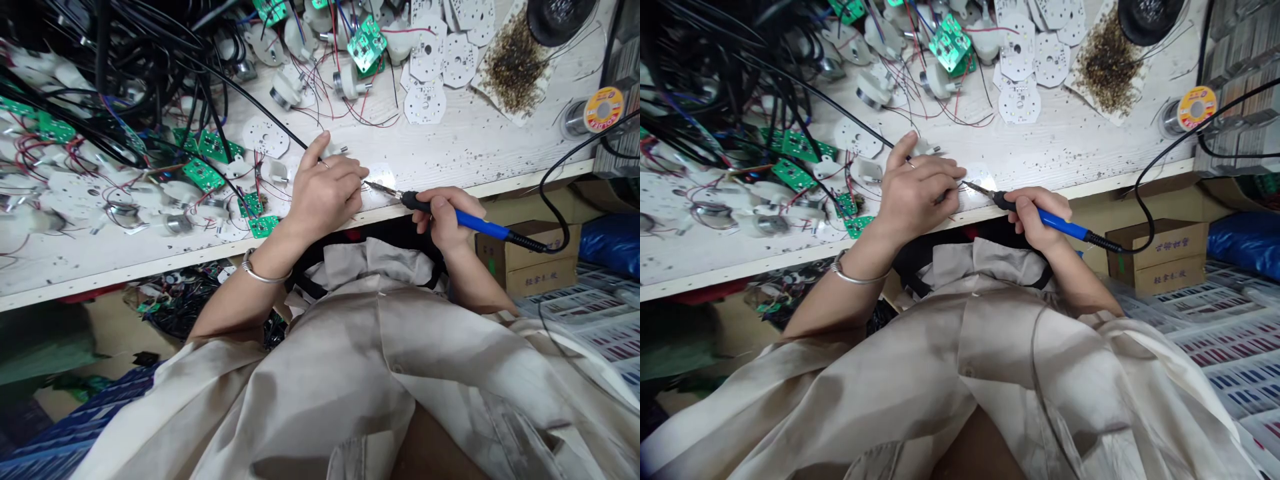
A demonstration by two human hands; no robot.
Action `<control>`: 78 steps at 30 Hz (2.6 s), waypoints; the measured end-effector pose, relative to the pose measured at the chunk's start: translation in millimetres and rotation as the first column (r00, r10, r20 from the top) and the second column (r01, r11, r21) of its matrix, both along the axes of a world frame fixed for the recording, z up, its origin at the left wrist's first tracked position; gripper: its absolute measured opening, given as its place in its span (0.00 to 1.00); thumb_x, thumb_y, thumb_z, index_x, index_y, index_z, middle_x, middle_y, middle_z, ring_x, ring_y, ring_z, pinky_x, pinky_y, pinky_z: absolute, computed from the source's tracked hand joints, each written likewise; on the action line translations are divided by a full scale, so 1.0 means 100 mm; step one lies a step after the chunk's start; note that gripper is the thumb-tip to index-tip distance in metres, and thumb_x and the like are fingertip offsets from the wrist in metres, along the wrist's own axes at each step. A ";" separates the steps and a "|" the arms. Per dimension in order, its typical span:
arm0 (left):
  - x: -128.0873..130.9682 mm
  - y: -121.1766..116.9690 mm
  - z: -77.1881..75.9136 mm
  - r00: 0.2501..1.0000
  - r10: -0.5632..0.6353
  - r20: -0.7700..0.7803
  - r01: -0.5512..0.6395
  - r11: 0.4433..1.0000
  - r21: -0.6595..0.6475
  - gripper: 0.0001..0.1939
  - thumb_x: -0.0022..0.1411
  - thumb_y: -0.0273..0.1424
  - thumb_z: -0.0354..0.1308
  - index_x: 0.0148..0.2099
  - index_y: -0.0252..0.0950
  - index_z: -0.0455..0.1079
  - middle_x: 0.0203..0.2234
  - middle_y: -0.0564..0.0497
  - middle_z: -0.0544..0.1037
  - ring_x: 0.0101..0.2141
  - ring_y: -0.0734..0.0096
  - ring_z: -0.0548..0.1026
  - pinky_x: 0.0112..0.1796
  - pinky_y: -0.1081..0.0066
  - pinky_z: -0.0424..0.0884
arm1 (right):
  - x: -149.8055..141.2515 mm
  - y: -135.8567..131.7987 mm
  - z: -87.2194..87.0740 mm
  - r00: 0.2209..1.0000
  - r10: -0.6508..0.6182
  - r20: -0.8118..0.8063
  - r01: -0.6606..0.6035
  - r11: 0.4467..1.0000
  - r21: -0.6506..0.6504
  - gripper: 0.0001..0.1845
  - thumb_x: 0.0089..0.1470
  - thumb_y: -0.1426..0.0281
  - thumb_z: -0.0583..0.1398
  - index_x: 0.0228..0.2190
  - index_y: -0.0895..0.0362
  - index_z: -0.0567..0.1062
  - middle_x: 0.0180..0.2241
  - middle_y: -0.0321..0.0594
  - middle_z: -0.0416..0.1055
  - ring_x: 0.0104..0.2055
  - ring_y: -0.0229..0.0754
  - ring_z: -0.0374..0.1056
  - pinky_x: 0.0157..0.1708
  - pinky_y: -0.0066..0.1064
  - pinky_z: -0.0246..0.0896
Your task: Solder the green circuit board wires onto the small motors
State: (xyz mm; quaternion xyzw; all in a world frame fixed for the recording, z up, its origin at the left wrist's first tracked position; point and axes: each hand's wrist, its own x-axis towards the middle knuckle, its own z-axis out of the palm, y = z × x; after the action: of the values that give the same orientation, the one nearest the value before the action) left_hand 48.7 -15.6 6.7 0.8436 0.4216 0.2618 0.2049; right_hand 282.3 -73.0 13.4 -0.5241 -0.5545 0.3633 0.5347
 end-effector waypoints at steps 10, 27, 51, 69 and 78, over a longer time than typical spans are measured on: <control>0.00 0.01 0.03 1.000 -0.017 -0.015 0.017 0.999 -0.035 0.08 0.64 0.28 0.51 0.35 0.42 0.71 0.41 0.57 0.83 0.47 0.63 0.81 0.68 0.39 0.58 | -0.04 -0.02 0.05 0.996 -0.064 -0.058 0.060 0.996 -0.068 0.19 0.61 0.51 0.60 0.31 0.51 0.80 0.17 0.28 0.71 0.12 0.30 0.61 0.10 0.23 0.53; -0.32 -0.10 0.46 0.988 -0.120 -0.095 0.123 0.992 0.020 0.09 0.72 0.38 0.56 0.46 0.45 0.76 0.48 0.55 0.82 0.56 0.60 0.76 0.67 0.43 0.61 | -0.16 0.08 -0.18 0.862 0.137 0.488 -0.259 0.946 0.194 0.19 0.66 0.57 0.54 0.56 0.44 0.69 0.42 0.37 0.79 0.46 0.44 0.76 0.45 0.37 0.77; -0.08 0.02 -0.04 0.993 -0.083 -0.084 0.110 0.907 0.406 0.04 0.67 0.28 0.61 0.44 0.41 0.73 0.38 0.48 0.80 0.40 0.61 0.79 0.41 0.61 0.79 | 0.27 0.21 0.08 0.925 -0.353 0.139 0.301 0.906 0.299 0.12 0.65 0.61 0.58 0.46 0.51 0.76 0.32 0.34 0.80 0.32 0.37 0.79 0.36 0.32 0.77; -0.09 0.01 0.07 0.984 -0.129 -0.122 0.168 0.892 0.419 0.06 0.67 0.26 0.61 0.43 0.44 0.72 0.40 0.55 0.85 0.38 0.63 0.82 0.53 0.47 0.74 | 0.93 0.65 -0.12 0.749 -0.660 -0.063 0.663 0.745 0.076 0.28 0.55 0.44 0.60 0.33 0.57 0.76 0.15 0.26 0.68 0.12 0.31 0.65 0.14 0.23 0.57; -0.08 -0.01 0.10 0.994 -0.071 -0.084 0.099 0.905 0.415 0.07 0.66 0.25 0.62 0.43 0.44 0.70 0.41 0.53 0.85 0.41 0.62 0.82 0.57 0.41 0.69 | 0.89 0.62 -0.06 0.730 -0.669 -0.136 0.683 0.721 0.117 0.22 0.56 0.48 0.60 0.32 0.56 0.76 0.15 0.27 0.68 0.12 0.34 0.64 0.11 0.26 0.58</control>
State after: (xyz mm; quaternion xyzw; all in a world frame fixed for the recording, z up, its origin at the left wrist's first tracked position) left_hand 40.8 -16.8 16.6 0.8937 0.3252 0.3086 0.0165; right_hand 371.3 -11.1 6.9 -0.6299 -0.3291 0.1194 0.6933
